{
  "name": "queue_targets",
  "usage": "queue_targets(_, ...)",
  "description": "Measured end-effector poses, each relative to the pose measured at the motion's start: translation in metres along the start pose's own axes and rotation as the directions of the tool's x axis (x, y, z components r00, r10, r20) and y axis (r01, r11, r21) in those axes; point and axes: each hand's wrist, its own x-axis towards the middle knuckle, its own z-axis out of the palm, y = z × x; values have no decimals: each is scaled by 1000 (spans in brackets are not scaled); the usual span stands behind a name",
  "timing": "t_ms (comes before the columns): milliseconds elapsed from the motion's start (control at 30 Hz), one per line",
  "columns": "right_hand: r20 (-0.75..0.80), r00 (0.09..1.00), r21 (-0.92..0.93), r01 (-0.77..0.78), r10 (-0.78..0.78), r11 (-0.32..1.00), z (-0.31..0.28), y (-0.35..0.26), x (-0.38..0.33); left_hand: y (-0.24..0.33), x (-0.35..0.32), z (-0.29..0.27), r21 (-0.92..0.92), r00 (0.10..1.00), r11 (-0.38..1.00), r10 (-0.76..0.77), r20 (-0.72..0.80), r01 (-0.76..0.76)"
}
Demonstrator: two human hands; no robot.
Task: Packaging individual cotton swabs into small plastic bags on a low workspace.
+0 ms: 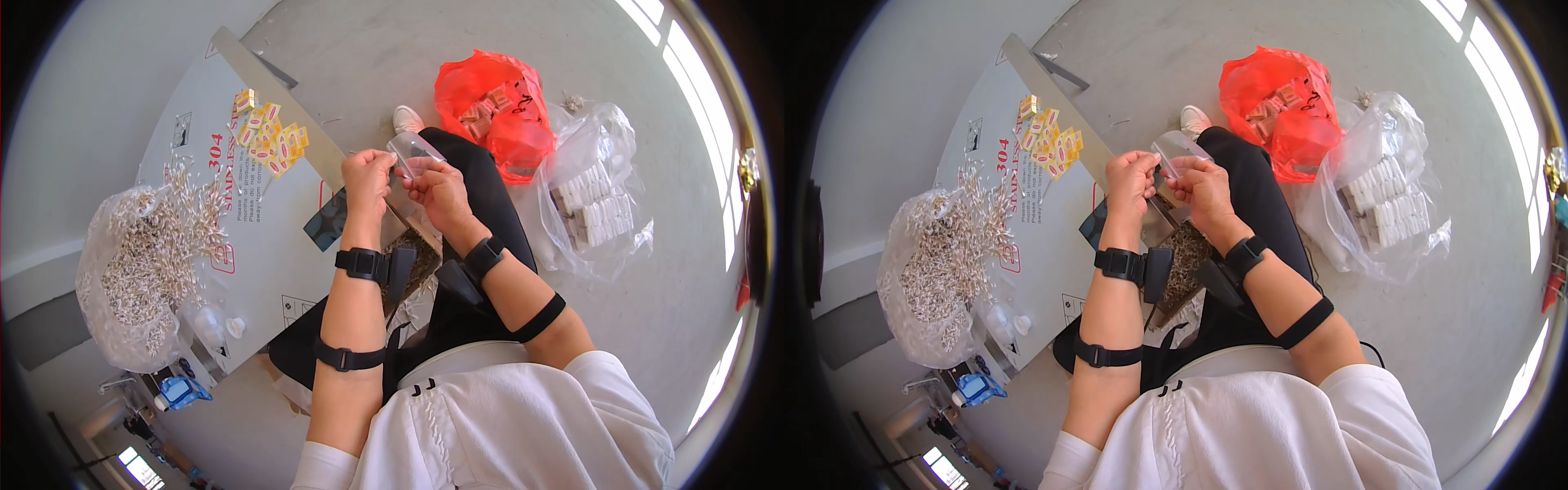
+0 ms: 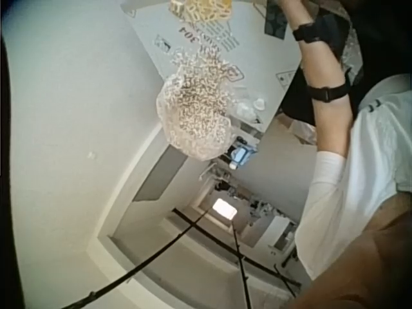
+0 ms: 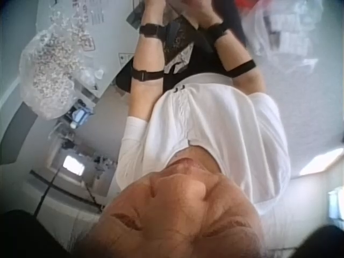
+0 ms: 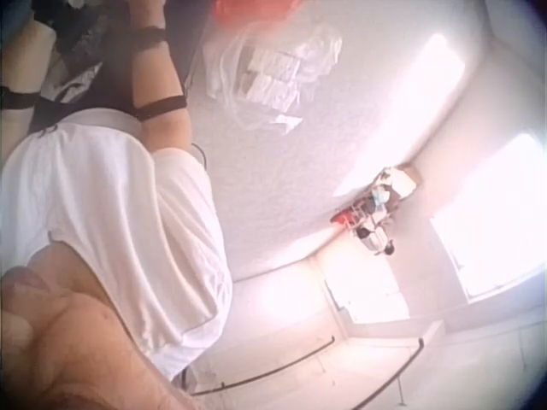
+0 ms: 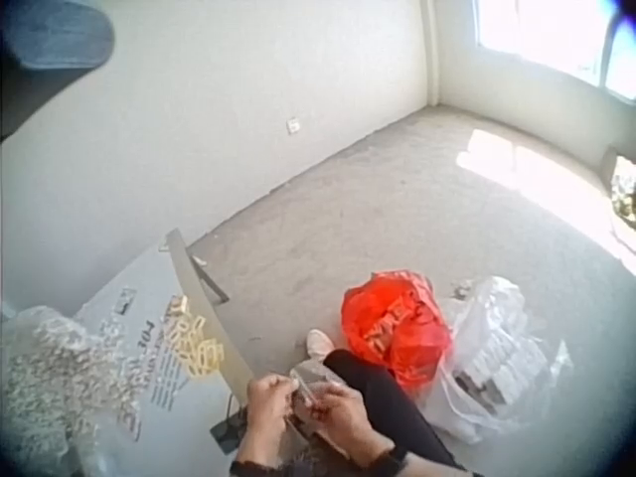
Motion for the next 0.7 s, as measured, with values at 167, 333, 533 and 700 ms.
queue_targets(167, 145, 988, 10, 56, -57, 998, 9, -20, -24, 6, -30, -2, -246, 999, 968, -53, -1, 51)
queue_targets(333, 99, 995, -36, 8, -4, 999, 11, -26, -28, 8, -58, 2, -267, 997, 961, 58, -42, -67)
queue_targets(533, 102, 994, 12, -40, 39, 999, 22, -30, -40, 9, -83, 7, -161, 961, 951, 244, -132, -264)
queue_targets(700, 138, 989, -39, -48, 53, 998, 25, -24, -48, 3, -85, 7, -115, 890, 887, 430, -152, -448)
